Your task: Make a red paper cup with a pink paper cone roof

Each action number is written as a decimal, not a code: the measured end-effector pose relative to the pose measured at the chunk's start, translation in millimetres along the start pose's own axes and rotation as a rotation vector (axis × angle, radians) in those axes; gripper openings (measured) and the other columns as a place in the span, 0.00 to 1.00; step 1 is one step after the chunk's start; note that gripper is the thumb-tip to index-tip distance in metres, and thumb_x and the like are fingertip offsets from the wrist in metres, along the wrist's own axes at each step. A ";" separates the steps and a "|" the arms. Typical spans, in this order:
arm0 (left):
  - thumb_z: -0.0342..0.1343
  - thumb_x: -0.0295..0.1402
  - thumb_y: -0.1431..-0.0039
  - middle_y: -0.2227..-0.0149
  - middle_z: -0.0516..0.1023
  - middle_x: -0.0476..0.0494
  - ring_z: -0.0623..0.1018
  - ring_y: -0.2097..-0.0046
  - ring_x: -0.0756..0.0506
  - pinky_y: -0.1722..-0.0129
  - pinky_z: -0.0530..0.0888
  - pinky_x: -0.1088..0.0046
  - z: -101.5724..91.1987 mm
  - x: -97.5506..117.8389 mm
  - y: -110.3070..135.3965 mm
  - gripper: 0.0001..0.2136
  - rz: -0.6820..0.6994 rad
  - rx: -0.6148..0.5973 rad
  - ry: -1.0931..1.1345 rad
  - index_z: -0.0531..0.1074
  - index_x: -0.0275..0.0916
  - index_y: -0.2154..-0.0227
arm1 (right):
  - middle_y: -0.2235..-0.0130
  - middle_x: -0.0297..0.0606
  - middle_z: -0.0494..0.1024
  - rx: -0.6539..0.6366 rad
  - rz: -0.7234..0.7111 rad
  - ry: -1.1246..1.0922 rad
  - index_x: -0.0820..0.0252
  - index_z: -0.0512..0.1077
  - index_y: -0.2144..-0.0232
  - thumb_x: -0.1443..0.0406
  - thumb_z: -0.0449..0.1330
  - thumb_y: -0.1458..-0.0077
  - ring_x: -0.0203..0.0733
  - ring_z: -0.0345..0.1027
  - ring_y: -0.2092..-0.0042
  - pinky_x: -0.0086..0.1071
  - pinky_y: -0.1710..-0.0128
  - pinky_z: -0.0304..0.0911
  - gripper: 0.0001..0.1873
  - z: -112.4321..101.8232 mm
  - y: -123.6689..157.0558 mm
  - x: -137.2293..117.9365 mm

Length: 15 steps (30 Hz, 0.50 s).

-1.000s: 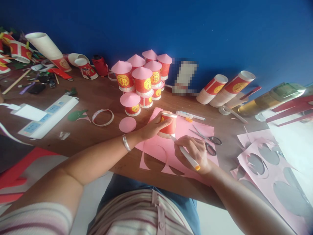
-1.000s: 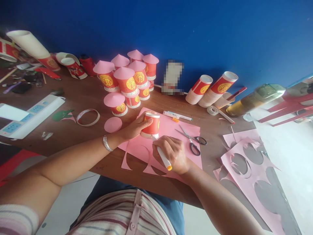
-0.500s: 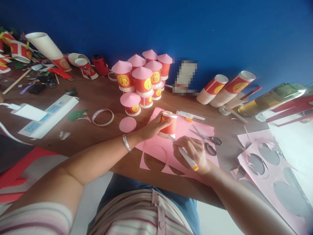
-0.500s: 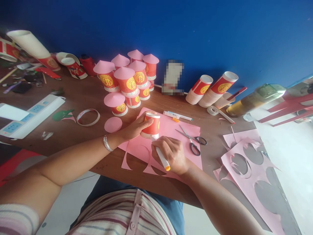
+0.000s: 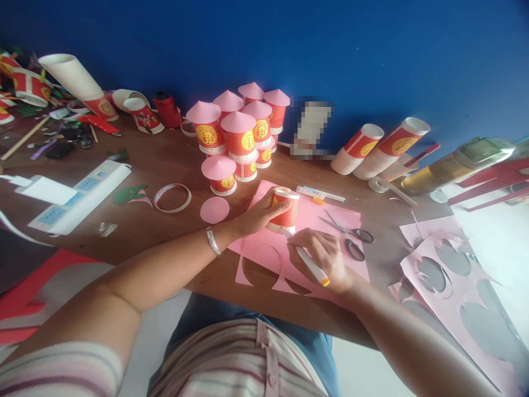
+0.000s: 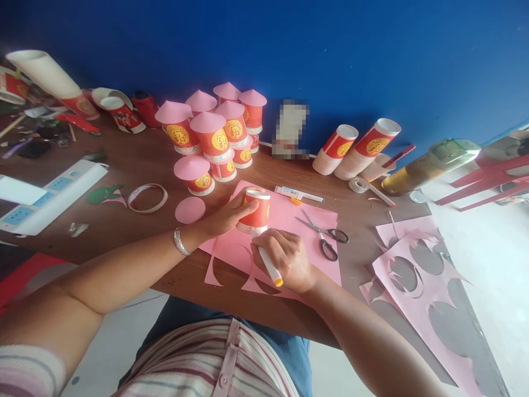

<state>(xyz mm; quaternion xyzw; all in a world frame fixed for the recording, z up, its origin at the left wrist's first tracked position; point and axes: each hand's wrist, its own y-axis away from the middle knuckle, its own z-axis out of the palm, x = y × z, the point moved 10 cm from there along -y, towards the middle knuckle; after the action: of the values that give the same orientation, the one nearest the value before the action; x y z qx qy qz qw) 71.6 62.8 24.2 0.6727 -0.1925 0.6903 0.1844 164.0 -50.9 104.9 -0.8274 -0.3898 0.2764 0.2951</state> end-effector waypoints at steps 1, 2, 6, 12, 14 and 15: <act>0.54 0.55 0.32 0.38 0.69 0.34 0.69 0.35 0.34 0.37 0.67 0.55 0.2 -0.1 -0.1 0.28 0.000 -0.003 -0.004 0.65 0.39 0.41 | 0.70 0.30 0.76 0.001 -0.006 0.000 0.56 0.67 0.59 0.77 0.58 0.38 0.32 0.69 0.73 0.27 0.73 0.64 0.12 0.0 -0.6 -0.7; 0.54 0.55 0.32 0.38 0.69 0.33 0.69 0.35 0.34 0.37 0.67 0.55 0.4 -0.1 -0.2 0.28 0.000 -0.006 -0.009 0.65 0.39 0.40 | 0.70 0.30 0.76 0.005 -0.011 0.000 0.56 0.67 0.59 0.77 0.58 0.38 0.33 0.69 0.73 0.27 0.73 0.64 0.12 -0.3 -1.1 -1.2; 0.54 0.56 0.32 0.39 0.70 0.34 0.69 0.35 0.34 0.36 0.68 0.56 1.1 0.3 -0.1 0.28 0.002 -0.010 -0.022 0.65 0.39 0.41 | 0.71 0.29 0.76 0.022 0.003 0.015 0.55 0.68 0.60 0.77 0.59 0.40 0.33 0.68 0.74 0.27 0.74 0.63 0.13 -2.2 -1.9 0.5; 0.56 0.57 0.33 0.38 0.69 0.34 0.71 0.37 0.34 0.38 0.71 0.53 1.2 -1.1 1.8 0.29 -0.028 -0.007 0.014 0.66 0.40 0.41 | 0.72 0.29 0.76 0.004 0.017 0.046 0.55 0.69 0.60 0.77 0.59 0.40 0.32 0.69 0.74 0.26 0.74 0.63 0.12 -4.1 -2.8 1.6; 0.57 0.57 0.34 0.39 0.70 0.35 0.71 0.37 0.34 0.39 0.72 0.53 1.0 -1.3 2.2 0.29 -0.036 -0.006 0.026 0.67 0.41 0.41 | 0.72 0.28 0.75 0.008 0.018 0.050 0.55 0.68 0.61 0.77 0.59 0.39 0.32 0.68 0.74 0.26 0.75 0.62 0.12 -5.1 -3.1 1.6; 0.57 0.57 0.34 0.40 0.70 0.35 0.71 0.38 0.33 0.39 0.73 0.52 1.1 -1.6 2.3 0.29 -0.043 -0.007 0.032 0.67 0.41 0.41 | 0.72 0.28 0.75 0.012 0.016 0.050 0.55 0.68 0.61 0.77 0.59 0.39 0.32 0.68 0.74 0.26 0.75 0.62 0.12 -5.4 -3.1 1.3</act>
<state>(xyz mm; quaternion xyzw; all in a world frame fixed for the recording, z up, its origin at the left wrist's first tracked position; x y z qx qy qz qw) 71.5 60.3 22.6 0.6649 -0.1776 0.6961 0.2044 166.9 -49.7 110.4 -0.8353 -0.3739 0.2604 0.3076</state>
